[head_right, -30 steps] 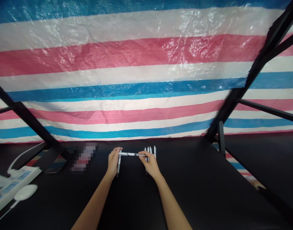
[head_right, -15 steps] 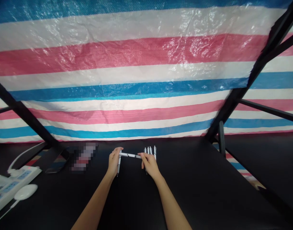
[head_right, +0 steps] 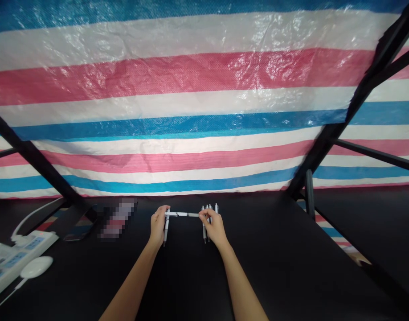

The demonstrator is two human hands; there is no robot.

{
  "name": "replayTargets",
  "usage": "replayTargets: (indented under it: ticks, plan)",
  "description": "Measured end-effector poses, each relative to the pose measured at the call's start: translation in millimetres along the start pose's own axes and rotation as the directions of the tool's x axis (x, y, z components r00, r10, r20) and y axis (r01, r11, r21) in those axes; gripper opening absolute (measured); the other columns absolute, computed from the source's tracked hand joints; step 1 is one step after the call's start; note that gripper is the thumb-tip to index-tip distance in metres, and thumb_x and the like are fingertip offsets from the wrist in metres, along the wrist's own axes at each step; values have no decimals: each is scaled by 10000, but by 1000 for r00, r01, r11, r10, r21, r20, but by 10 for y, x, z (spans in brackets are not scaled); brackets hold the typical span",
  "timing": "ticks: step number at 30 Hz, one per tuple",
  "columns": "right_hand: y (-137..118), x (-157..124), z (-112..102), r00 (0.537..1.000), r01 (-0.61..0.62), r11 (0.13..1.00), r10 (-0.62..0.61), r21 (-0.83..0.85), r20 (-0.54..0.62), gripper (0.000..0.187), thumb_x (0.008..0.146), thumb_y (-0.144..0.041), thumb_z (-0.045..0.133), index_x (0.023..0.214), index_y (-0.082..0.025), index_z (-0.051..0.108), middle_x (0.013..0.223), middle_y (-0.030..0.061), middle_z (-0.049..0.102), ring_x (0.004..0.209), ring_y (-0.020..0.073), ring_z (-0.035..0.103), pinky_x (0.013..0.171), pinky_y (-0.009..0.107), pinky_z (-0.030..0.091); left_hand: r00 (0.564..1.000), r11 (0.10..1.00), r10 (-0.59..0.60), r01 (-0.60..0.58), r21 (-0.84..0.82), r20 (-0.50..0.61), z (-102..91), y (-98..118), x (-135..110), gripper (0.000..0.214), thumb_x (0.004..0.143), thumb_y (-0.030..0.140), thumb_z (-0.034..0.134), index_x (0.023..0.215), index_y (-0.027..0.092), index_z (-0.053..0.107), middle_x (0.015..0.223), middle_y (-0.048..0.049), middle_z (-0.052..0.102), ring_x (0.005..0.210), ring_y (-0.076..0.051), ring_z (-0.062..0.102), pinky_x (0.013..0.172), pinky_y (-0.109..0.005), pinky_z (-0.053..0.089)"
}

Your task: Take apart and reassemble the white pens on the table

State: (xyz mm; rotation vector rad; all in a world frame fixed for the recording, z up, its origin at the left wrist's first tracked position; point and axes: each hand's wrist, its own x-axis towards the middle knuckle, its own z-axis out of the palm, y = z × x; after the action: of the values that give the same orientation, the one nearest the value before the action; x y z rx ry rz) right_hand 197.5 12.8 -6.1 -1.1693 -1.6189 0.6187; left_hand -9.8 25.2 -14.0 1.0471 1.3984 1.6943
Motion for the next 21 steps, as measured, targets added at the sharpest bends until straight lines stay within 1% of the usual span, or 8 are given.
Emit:
replayTargets:
  ticks: [4,6,11,14,15,16,19,21]
  plan:
    - [-4,-3,8,1000,-2,999,2,36,-10,236,763,-356,567,891,-184,666,714,31,646,659,182,597,717,315,474,1000,1000,-3,3,-6,-12,-2,3,3,297,716,440,565,729,168,683,854,-51,646,867,-211,572,771,-295,417]
    - [-5,-1,7,1000,9,1000,-9,23,-5,238,757,-352,572,897,-190,676,670,20,633,653,184,602,723,319,477,1000,1000,-7,7,-8,-18,-4,6,5,296,717,438,559,730,169,681,861,-52,641,877,-213,566,773,-294,412]
    - [-3,-5,7,1000,16,998,-18,-57,-25,260,805,-396,522,803,-198,689,674,28,643,631,182,597,655,292,471,1000,1000,-18,18,-3,-12,11,27,-11,295,707,444,562,706,171,675,875,-52,639,889,-213,561,776,-290,401]
    - [-8,-17,9,1000,2,996,-1,-92,9,385,869,-422,426,669,-200,669,673,39,653,674,197,617,667,285,460,1000,1000,-8,8,11,-15,11,28,-11,279,720,425,555,710,176,680,879,-52,641,902,-215,561,788,-292,401]
    - [-9,-20,10,1000,-10,995,12,-95,18,414,882,-425,401,658,-200,666,675,41,657,683,199,622,668,284,459,1000,1000,-5,5,10,-16,5,23,-6,275,725,419,553,716,176,681,883,-52,642,906,-214,563,791,-292,403]
    - [-8,-22,9,999,-22,996,25,-90,24,402,882,-427,400,694,-200,674,691,41,662,684,198,623,665,281,460,1000,1000,-3,3,6,-20,-3,16,2,274,729,416,552,726,175,683,888,-52,642,907,-214,565,793,-293,406]
    - [2,-18,4,999,-26,999,27,-44,23,286,820,-405,514,953,-195,655,794,38,673,646,174,606,644,272,469,999,1000,-14,13,-8,-33,-32,-13,32,286,732,425,554,760,172,685,884,-51,643,893,-212,573,793,-300,416]
    - [11,-12,-2,1000,6,1000,-5,-20,28,276,787,-371,556,989,-196,626,845,37,666,636,159,592,655,271,469,999,1000,-16,16,-14,-39,-44,-28,45,296,730,433,555,775,171,686,878,-51,646,887,-213,577,794,-305,420]
